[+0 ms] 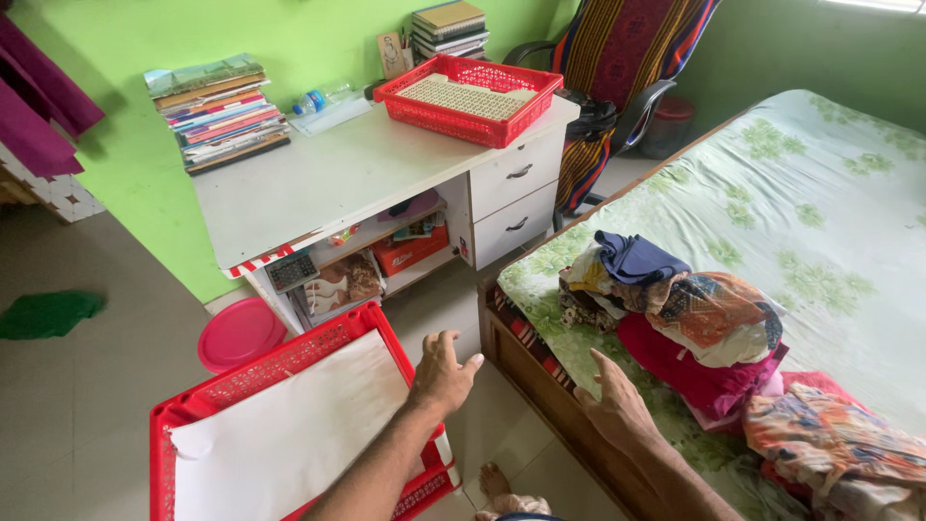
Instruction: The person assembles a red plastic basket by inserting white perforated side panels into the frame. They lift and position each panel, aligning the corner pegs with the frame slots and pressing them into place.
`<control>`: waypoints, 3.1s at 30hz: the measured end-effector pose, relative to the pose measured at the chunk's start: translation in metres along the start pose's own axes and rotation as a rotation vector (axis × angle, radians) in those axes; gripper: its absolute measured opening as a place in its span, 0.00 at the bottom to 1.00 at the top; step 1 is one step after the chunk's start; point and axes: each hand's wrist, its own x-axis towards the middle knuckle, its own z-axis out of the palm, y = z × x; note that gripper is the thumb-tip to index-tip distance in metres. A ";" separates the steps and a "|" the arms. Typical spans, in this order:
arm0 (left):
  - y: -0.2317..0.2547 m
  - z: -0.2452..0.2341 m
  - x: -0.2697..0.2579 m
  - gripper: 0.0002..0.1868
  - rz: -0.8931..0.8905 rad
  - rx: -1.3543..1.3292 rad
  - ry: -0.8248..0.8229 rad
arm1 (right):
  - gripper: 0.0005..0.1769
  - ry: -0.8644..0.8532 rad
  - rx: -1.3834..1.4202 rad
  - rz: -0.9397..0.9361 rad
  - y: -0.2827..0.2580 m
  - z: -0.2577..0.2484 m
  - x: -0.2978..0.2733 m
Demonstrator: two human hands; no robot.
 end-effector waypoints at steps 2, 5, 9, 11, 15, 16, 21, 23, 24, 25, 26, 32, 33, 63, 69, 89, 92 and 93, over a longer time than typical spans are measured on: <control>0.007 0.006 0.011 0.33 -0.002 -0.019 -0.014 | 0.42 -0.005 0.003 -0.011 -0.006 -0.004 0.013; 0.011 0.017 0.038 0.33 -0.009 -0.037 -0.025 | 0.39 -0.010 0.003 -0.058 -0.014 -0.014 0.042; 0.016 0.026 0.091 0.33 -0.008 0.005 0.049 | 0.33 -0.049 0.035 -0.134 -0.025 -0.026 0.097; 0.019 0.025 0.118 0.33 -0.056 -0.024 0.003 | 0.30 -0.094 0.045 -0.147 -0.034 -0.032 0.129; 0.023 0.020 0.170 0.33 -0.035 -0.057 0.056 | 0.26 -0.184 0.059 -0.127 -0.055 -0.041 0.185; 0.024 0.018 0.183 0.33 -0.048 -0.067 0.052 | 0.24 -0.200 0.059 -0.126 -0.062 -0.043 0.199; 0.028 0.004 0.242 0.31 -0.081 -0.038 0.038 | 0.22 -0.232 0.112 -0.171 -0.089 -0.040 0.264; 0.026 -0.003 0.259 0.30 -0.099 -0.041 0.018 | 0.22 -0.239 0.111 -0.200 -0.100 -0.034 0.286; 0.025 -0.007 0.267 0.30 -0.108 -0.044 0.010 | 0.22 -0.238 0.108 -0.221 -0.105 -0.032 0.296; 0.022 -0.011 0.274 0.30 -0.101 -0.053 0.033 | 0.22 -0.238 0.106 -0.241 -0.111 -0.029 0.307; 0.020 -0.013 0.281 0.29 -0.094 -0.062 0.056 | 0.22 -0.240 0.092 -0.260 -0.118 -0.026 0.317; 0.010 -0.031 0.336 0.26 -0.147 -0.104 0.081 | 0.21 -0.272 0.037 -0.316 -0.155 -0.014 0.385; 0.009 -0.034 0.350 0.25 -0.143 -0.103 0.085 | 0.22 -0.274 0.043 -0.323 -0.159 -0.013 0.402; 0.112 -0.088 0.813 0.32 -0.019 -1.353 -0.133 | 0.16 0.156 0.051 -0.330 -0.226 -0.060 0.771; 0.120 -0.081 0.875 0.37 -0.336 -1.279 -0.230 | 0.36 0.111 -0.190 -0.232 -0.210 -0.036 0.821; 0.135 -0.109 0.886 0.20 -0.395 -1.276 -0.059 | 0.53 0.189 -0.148 -0.100 -0.243 -0.046 0.805; 0.137 -0.111 0.871 0.20 -0.265 -1.281 -0.098 | 0.41 0.467 -0.068 -0.358 -0.240 -0.046 0.782; 0.137 -0.113 0.864 0.20 -0.215 -1.290 -0.103 | 0.39 0.506 -0.066 -0.368 -0.239 -0.046 0.776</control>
